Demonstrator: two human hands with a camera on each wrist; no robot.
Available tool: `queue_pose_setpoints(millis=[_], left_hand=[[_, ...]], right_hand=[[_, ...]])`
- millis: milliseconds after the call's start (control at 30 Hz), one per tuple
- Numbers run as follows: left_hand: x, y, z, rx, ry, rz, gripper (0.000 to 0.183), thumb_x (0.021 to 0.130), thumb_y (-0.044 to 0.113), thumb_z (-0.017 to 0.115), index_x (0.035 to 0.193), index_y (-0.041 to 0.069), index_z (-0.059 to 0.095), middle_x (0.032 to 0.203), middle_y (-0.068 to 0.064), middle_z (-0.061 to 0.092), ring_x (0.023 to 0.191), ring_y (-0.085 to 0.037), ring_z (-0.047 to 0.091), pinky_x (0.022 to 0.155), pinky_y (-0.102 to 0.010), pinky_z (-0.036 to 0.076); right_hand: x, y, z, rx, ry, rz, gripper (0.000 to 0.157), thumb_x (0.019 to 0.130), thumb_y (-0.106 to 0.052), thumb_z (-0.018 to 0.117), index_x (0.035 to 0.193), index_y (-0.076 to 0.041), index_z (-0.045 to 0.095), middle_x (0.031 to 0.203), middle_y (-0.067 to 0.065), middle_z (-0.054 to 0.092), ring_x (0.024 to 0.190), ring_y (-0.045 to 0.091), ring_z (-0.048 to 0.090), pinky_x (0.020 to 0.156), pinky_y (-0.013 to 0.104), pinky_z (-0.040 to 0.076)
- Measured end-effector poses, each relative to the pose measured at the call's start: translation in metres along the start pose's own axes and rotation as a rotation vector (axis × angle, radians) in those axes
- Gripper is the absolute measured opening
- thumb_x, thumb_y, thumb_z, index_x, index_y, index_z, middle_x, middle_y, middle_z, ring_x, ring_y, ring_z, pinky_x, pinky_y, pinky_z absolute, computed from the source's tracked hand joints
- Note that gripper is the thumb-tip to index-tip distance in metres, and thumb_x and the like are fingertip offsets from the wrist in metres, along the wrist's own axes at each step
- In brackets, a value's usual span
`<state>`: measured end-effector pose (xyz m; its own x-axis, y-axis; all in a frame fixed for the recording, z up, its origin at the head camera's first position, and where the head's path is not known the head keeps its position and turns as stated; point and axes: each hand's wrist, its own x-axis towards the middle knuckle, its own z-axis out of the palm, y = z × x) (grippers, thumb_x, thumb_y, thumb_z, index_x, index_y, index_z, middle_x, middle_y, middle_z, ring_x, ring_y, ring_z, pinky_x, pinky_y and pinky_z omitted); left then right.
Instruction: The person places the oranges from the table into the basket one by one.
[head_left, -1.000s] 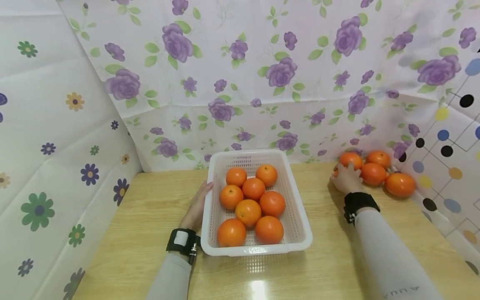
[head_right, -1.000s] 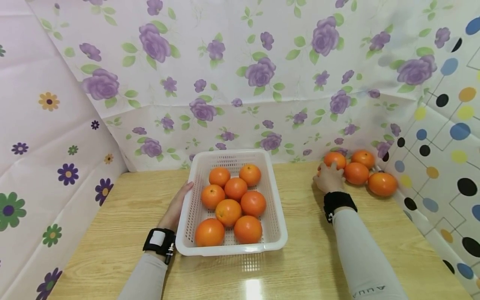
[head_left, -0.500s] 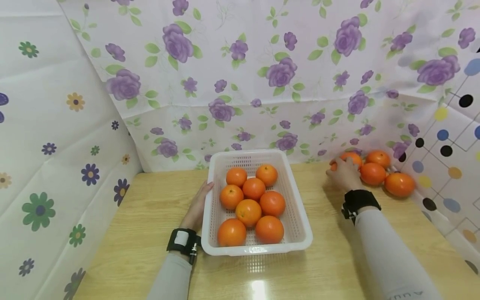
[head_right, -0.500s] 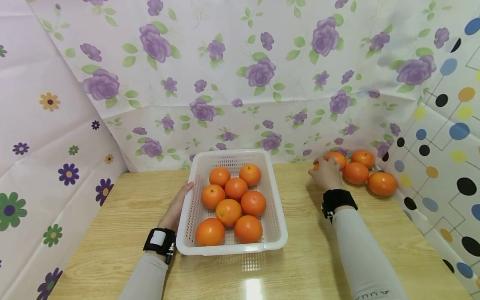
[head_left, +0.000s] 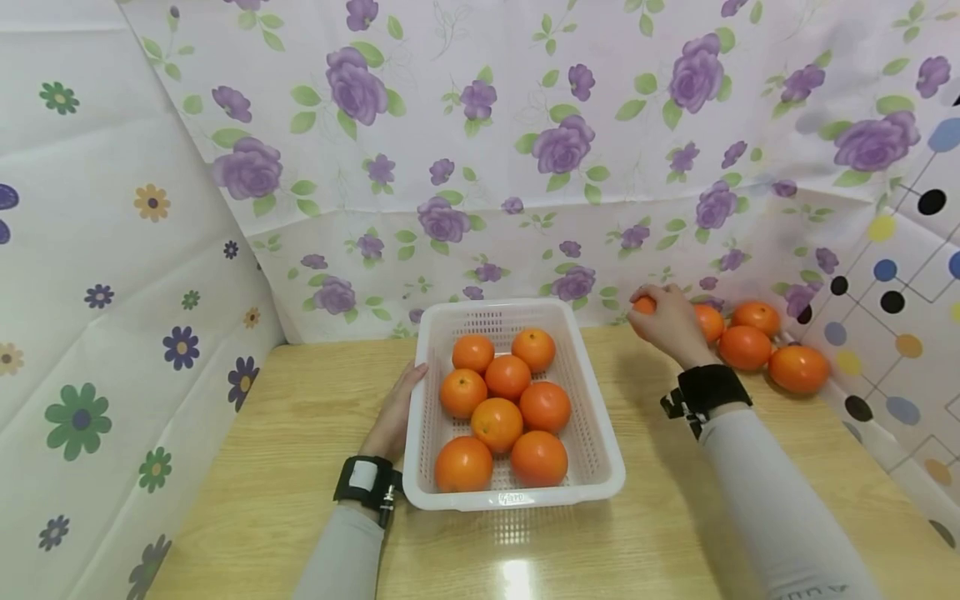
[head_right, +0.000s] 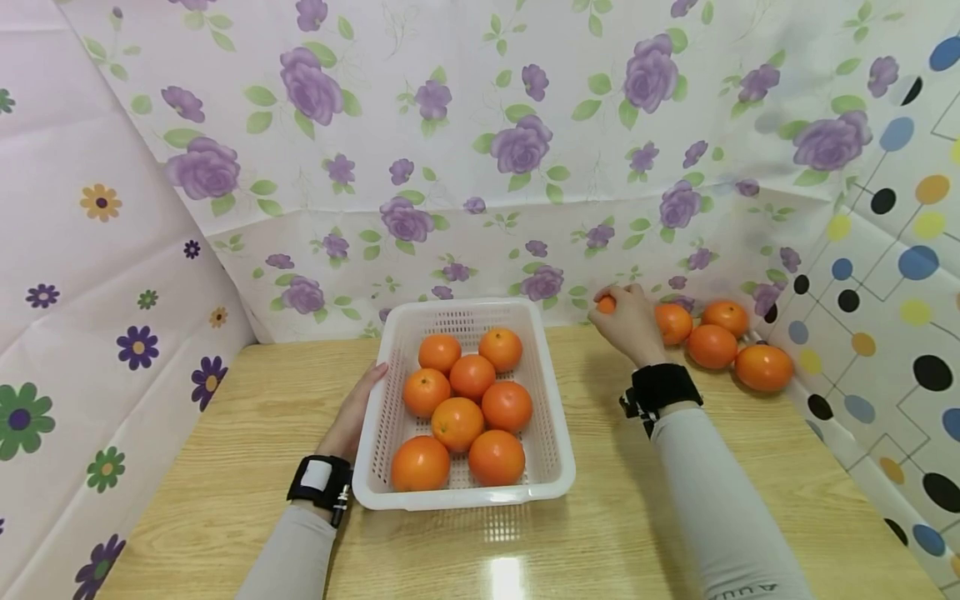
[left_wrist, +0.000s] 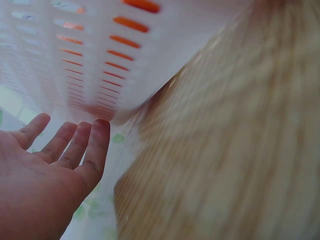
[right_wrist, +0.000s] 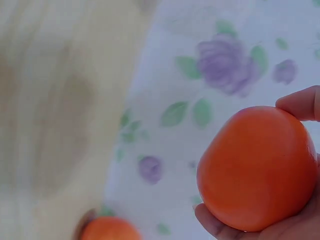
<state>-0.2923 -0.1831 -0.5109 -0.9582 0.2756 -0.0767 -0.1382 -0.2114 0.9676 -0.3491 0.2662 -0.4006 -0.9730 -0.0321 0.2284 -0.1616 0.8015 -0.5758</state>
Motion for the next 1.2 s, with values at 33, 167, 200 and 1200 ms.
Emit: queue_pose_setpoints(millis=[33,167,200,1200], left_hand=[[0.0,0.0,0.0,0.001,0.001,0.0,0.07,0.106,0.059,0.046,0.166,0.034,0.02,0.165,-0.009,0.033,0.142,-0.034,0.04,0.11,-0.058,0.041],[0.001,0.0,0.0,0.009,0.005,0.003,0.07,0.105,0.06,0.046,0.165,0.034,0.021,0.165,-0.009,0.033,0.142,-0.033,0.041,0.109,-0.055,0.042],[0.001,0.0,0.0,0.01,0.007,0.002,0.071,0.105,0.06,0.046,0.165,0.034,0.021,0.165,-0.009,0.033,0.141,-0.033,0.041,0.109,-0.055,0.042],[0.001,-0.001,-0.001,0.009,0.018,0.0,0.069,0.105,0.06,0.046,0.164,0.034,0.023,0.162,-0.009,0.037,0.137,-0.032,0.045,0.105,-0.051,0.046]], right_hand=[[-0.001,-0.006,-0.002,0.008,0.003,-0.01,0.035,0.1,-0.025,0.057,0.128,-0.005,0.062,0.133,0.031,0.044,0.102,0.043,0.05,0.082,0.053,0.045],[-0.002,-0.029,-0.006,0.016,0.024,-0.054,0.034,0.1,-0.026,0.058,0.126,-0.006,0.064,0.133,0.029,0.047,0.099,0.042,0.052,0.081,0.052,0.044],[-0.003,-0.034,-0.007,0.013,0.029,-0.06,0.034,0.099,-0.027,0.059,0.125,-0.006,0.065,0.132,0.028,0.048,0.098,0.042,0.052,0.08,0.051,0.043],[0.015,-0.146,0.03,0.043,-0.234,-0.272,0.029,0.094,-0.016,0.064,0.121,-0.007,0.066,0.125,0.02,0.05,0.099,0.034,0.052,0.079,0.04,0.05]])
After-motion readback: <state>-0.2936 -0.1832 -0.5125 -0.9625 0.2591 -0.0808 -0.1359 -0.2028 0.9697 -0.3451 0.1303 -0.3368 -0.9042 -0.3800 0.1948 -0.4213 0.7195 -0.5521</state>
